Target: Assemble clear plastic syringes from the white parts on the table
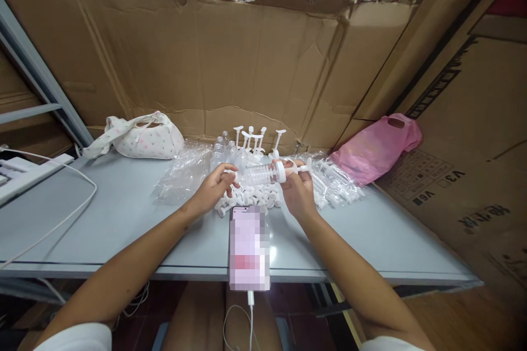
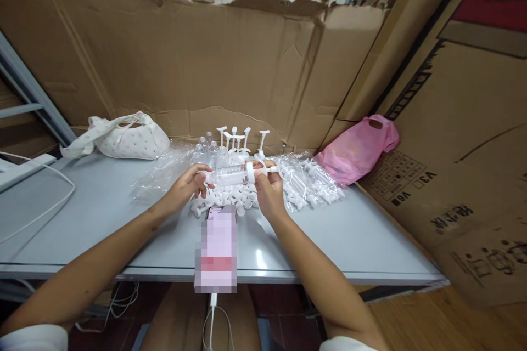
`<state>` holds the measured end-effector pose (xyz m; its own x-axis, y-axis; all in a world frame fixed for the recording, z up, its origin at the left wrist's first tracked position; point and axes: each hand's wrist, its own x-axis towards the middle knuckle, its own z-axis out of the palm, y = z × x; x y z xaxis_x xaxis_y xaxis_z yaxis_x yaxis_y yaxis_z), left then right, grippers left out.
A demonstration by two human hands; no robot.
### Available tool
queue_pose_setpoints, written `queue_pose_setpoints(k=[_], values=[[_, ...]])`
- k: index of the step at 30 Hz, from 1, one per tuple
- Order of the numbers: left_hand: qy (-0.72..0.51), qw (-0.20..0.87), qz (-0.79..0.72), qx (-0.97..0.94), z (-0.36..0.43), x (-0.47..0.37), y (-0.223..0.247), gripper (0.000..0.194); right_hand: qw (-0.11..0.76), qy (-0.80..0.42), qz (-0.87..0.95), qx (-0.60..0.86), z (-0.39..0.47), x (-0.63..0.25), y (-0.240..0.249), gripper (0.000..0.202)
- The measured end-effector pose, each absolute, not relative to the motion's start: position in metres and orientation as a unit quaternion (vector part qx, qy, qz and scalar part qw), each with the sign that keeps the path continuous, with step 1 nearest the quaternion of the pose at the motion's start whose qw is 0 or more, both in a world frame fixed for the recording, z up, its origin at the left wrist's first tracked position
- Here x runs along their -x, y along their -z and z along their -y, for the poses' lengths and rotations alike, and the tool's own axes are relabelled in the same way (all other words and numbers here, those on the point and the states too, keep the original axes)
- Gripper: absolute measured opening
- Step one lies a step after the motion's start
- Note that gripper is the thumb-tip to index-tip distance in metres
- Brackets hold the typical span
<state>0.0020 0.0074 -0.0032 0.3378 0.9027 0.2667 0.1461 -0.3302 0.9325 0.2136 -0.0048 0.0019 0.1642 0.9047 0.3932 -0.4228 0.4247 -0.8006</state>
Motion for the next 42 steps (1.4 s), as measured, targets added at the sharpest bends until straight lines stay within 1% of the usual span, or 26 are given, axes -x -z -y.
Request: queue_pose_setpoints(k=[4,7,8,9,11,12,13,15,17,18,20,24,29,32,35,37,39,42], values=[[-0.471,0.365,-0.37,-0.713,-0.007,-0.002,0.003,0.034,0.712,-0.475,0.449,0.257,0.002,-0.213,0.001,0.016],[-0.457,0.356,-0.388,-0.718,-0.006,-0.002,0.0,0.024,0.712,-0.475,0.451,0.252,0.002,-0.213,0.001,0.015],[-0.448,0.36,-0.394,-0.717,-0.006,-0.001,-0.002,0.027,0.715,-0.472,0.451,0.25,0.002,-0.213,0.0,0.014],[-0.444,0.361,-0.4,-0.716,-0.006,0.0,-0.003,0.035,0.717,-0.47,0.451,0.249,0.002,-0.213,-0.001,0.014],[-0.435,0.334,-0.417,-0.725,-0.006,0.001,-0.005,0.045,0.721,-0.463,0.451,0.249,0.003,-0.214,-0.003,0.013],[-0.426,0.296,-0.432,-0.737,-0.006,0.002,-0.005,0.042,0.724,-0.46,0.45,0.249,0.003,-0.215,-0.003,0.013],[-0.411,0.243,-0.449,-0.756,-0.007,0.003,-0.005,0.036,0.726,-0.458,0.449,0.248,0.003,-0.215,-0.004,0.013],[-0.362,0.112,-0.472,-0.796,-0.009,0.005,-0.003,0.025,0.73,-0.455,0.446,0.248,0.003,-0.216,-0.004,0.012],[-0.316,0.006,-0.478,-0.819,-0.011,0.006,0.001,0.025,0.731,-0.452,0.446,0.251,0.002,-0.217,-0.004,0.011],[-0.298,-0.026,-0.477,-0.827,-0.012,0.006,0.004,0.025,0.73,-0.452,0.447,0.253,0.002,-0.218,-0.004,0.011],[-0.269,-0.058,-0.477,-0.835,-0.014,0.007,0.009,0.024,0.728,-0.451,0.449,0.255,0.002,-0.218,-0.003,0.011],[-0.263,-0.068,-0.48,-0.834,-0.015,0.007,0.012,0.026,0.728,-0.446,0.45,0.261,0.001,-0.219,-0.002,0.013],[-0.379,-0.04,-0.442,-0.812,-0.011,0.007,0.002,0.029,0.725,-0.442,0.454,0.268,0.0,-0.219,-0.002,0.015],[-0.423,-0.024,-0.38,-0.823,-0.005,0.006,-0.003,0.04,0.719,-0.455,0.458,0.257,0.0,-0.217,-0.001,0.017],[-0.402,-0.038,-0.341,-0.849,0.0,0.003,-0.002,0.056,0.692,-0.477,0.476,0.258,0.002,-0.212,0.002,0.02],[-0.376,-0.027,-0.332,-0.865,0.003,0.001,0.001,0.061,0.661,-0.499,0.496,0.263,0.004,-0.208,0.006,0.022],[-0.349,0.003,-0.334,-0.876,0.004,-0.002,0.003,0.06,0.627,-0.523,0.515,0.26,0.006,-0.205,0.01,0.024],[-0.309,0.046,-0.346,-0.885,0.006,-0.004,0.004,0.055,0.597,-0.55,0.525,0.256,0.007,-0.203,0.014,0.025]])
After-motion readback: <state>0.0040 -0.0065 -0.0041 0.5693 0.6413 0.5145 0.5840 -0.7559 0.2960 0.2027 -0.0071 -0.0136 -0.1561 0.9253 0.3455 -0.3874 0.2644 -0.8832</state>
